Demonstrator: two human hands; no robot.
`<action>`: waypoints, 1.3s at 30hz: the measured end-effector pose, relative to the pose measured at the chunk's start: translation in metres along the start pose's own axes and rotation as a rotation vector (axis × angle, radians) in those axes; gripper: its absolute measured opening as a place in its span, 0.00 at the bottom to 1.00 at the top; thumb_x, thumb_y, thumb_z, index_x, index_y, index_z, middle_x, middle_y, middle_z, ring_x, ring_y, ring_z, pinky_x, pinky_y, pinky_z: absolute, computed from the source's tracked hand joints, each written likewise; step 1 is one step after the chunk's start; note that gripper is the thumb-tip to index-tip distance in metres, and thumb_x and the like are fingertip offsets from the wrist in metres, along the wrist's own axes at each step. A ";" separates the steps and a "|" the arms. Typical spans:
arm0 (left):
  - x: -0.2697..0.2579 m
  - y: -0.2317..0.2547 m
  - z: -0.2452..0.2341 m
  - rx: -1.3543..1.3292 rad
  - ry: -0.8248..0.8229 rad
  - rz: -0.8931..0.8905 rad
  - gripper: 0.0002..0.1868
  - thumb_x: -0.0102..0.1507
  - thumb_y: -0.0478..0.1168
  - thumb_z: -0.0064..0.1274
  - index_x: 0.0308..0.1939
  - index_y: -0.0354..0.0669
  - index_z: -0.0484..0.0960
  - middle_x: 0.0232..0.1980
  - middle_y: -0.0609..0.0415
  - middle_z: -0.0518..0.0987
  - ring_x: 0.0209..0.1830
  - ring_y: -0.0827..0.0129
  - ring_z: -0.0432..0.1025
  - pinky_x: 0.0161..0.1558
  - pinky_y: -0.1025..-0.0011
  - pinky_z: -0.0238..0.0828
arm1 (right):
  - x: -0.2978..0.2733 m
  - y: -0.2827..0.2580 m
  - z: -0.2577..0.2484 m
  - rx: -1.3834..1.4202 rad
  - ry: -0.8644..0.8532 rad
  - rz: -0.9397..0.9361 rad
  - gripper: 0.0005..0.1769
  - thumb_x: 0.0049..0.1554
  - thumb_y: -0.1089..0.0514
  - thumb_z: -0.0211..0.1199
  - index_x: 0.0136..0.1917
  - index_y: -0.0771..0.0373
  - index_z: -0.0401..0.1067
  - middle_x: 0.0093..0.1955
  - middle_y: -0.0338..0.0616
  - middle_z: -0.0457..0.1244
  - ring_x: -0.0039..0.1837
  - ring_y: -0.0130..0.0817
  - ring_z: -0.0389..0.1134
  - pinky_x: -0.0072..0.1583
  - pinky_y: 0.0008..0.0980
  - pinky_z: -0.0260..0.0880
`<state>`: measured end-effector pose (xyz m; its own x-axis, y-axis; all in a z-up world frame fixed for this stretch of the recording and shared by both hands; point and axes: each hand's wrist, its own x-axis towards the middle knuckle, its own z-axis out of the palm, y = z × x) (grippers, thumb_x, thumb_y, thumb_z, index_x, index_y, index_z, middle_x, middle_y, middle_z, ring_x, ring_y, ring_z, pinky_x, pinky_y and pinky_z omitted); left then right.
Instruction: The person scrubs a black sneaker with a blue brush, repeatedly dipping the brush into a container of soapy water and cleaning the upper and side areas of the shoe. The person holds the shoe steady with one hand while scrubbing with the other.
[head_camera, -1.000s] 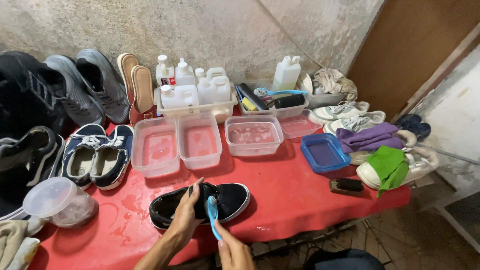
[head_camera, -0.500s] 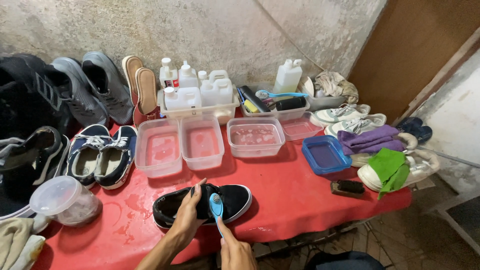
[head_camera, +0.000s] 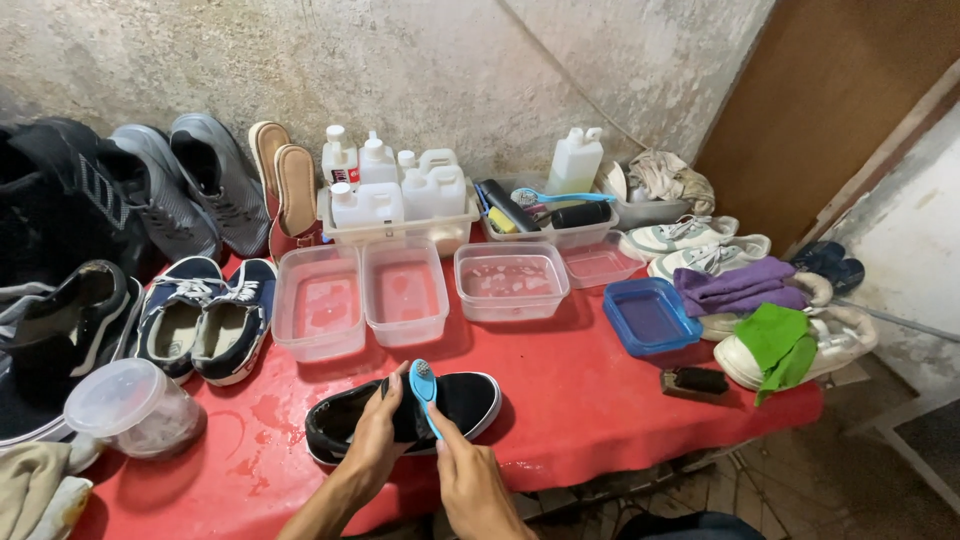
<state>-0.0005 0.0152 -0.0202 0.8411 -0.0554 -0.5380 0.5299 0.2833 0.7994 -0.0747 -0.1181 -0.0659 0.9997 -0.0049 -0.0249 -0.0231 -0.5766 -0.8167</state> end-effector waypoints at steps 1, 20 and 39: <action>0.000 0.000 0.000 -0.014 -0.003 -0.003 0.32 0.64 0.59 0.41 0.72 0.63 0.73 0.78 0.61 0.70 0.78 0.62 0.63 0.69 0.41 0.59 | 0.001 -0.005 -0.001 0.011 -0.021 -0.020 0.32 0.63 0.55 0.43 0.80 0.42 0.60 0.28 0.51 0.61 0.32 0.48 0.63 0.41 0.41 0.58; -0.002 0.005 0.002 -0.090 0.018 -0.016 0.31 0.66 0.57 0.42 0.72 0.58 0.74 0.69 0.53 0.75 0.66 0.63 0.69 0.62 0.52 0.66 | -0.011 0.022 0.014 0.146 0.041 0.117 0.30 0.63 0.52 0.45 0.77 0.39 0.66 0.31 0.38 0.61 0.33 0.31 0.57 0.45 0.27 0.65; 0.004 0.001 -0.002 -0.049 -0.016 -0.022 0.32 0.65 0.58 0.41 0.73 0.63 0.73 0.75 0.56 0.74 0.73 0.61 0.67 0.70 0.45 0.56 | 0.001 0.019 0.012 0.194 0.030 -0.076 0.28 0.63 0.50 0.45 0.76 0.48 0.64 0.71 0.36 0.68 0.62 0.34 0.75 0.61 0.29 0.67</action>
<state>0.0034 0.0168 -0.0223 0.8310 -0.0779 -0.5508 0.5430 0.3287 0.7727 -0.0739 -0.1191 -0.0882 0.9984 0.0066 0.0563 0.0541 -0.4078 -0.9115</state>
